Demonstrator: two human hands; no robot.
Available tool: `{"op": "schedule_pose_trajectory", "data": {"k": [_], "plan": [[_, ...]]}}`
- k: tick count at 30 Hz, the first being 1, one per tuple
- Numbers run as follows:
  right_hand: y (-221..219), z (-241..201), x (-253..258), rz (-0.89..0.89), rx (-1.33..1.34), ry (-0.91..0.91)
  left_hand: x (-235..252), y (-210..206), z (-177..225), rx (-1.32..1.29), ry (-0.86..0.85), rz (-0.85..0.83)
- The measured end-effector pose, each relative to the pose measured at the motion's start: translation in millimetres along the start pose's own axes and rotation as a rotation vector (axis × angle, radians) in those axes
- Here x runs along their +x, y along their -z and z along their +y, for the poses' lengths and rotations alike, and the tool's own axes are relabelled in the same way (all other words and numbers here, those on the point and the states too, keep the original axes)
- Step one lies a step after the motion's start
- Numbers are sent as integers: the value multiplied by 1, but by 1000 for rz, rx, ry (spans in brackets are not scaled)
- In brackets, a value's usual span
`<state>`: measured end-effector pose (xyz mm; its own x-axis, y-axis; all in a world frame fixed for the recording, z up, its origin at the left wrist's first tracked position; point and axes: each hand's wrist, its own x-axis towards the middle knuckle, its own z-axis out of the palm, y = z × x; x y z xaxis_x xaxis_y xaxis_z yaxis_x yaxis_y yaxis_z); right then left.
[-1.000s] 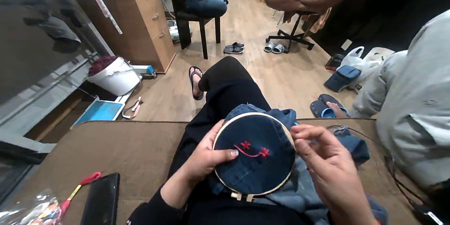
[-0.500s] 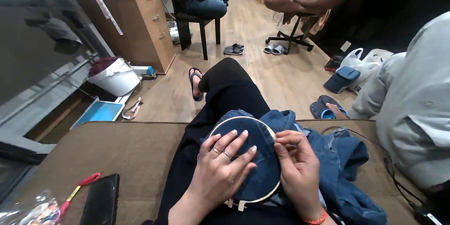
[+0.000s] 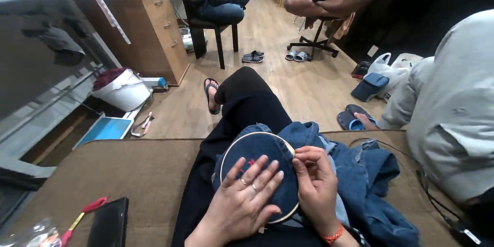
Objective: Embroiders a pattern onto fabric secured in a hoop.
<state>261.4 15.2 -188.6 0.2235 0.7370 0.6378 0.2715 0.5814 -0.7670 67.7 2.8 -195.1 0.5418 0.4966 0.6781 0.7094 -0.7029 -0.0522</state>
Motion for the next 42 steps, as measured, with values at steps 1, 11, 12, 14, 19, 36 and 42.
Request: {"op": "schedule_pose_trajectory", "data": {"k": [1,11,12,14,19,36,42], "plan": [[0,1,0,0,-1,-3,-1,0,1,23,29,-34],[-1,2,0,15,-20,-9,-11,2,0,54,186,42],[-1,2,0,14,-25,-10,-12,2,0,61,198,31],[-1,2,1,11,-37,-17,-12,1,-1,44,210,73],[0,4,1,10,-23,-23,-11,-1,-3,18,176,141],[28,-84,-8,-460,154,91,6,78,16,-1309,494,42],[14,-87,-19,-567,124,222,-7,70,21,-1386,518,130]]}}
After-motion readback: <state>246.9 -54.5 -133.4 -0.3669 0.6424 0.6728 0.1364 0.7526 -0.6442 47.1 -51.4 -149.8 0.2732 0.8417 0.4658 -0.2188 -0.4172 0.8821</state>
